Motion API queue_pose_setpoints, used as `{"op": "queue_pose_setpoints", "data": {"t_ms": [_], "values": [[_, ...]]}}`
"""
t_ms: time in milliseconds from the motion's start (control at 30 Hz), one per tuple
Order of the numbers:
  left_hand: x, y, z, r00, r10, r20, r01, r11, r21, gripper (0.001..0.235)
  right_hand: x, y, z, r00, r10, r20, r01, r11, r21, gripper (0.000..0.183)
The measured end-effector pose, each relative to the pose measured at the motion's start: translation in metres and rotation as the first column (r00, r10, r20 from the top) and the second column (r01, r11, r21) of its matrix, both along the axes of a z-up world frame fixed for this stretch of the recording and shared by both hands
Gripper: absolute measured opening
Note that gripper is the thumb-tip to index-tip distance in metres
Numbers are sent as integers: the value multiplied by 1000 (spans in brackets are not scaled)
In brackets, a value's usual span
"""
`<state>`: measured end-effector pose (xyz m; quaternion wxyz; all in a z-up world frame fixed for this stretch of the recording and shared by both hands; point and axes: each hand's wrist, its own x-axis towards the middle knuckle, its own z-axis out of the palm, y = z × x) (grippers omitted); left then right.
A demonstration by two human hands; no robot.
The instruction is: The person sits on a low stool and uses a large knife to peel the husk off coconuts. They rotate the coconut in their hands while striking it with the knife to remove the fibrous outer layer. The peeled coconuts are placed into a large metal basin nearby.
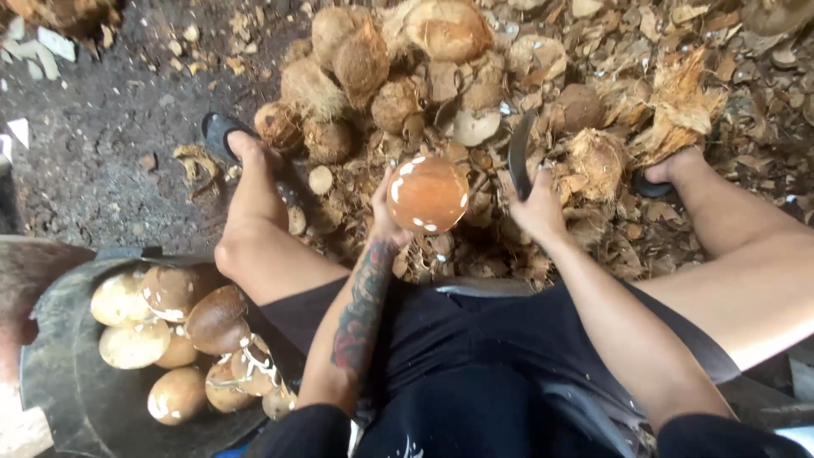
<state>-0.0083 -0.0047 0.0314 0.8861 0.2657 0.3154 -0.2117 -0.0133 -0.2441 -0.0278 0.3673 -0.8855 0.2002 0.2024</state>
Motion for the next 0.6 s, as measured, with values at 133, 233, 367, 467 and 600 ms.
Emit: {"op": "queue_pose_setpoints", "data": {"t_ms": [133, 233, 367, 467, 600], "values": [[4, 24, -83, 993, -114, -30, 116, 990, 76, 66, 13, -21, -25, 999, -51, -3, 51, 999, -11, 54], [-17, 24, -118, 992, -125, -27, 125, 992, 7, 71, -4, -26, -42, 999, -50, -4, 49, 997, -65, 52], [-12, 14, -85, 996, 14, -87, -11, 999, 31, 63, 1, -45, -119, 997, -7, 77, 18, 990, -142, 63], [-5, 13, -73, 997, 32, -65, -28, 997, 65, 66, 5, -64, -175, 999, 11, 36, -4, 980, -197, 66], [-1, 12, -40, 1000, 10, 2, -10, 973, 231, 79, 18, -10, -41, 956, 155, 248, -110, 976, -187, 54]]}}
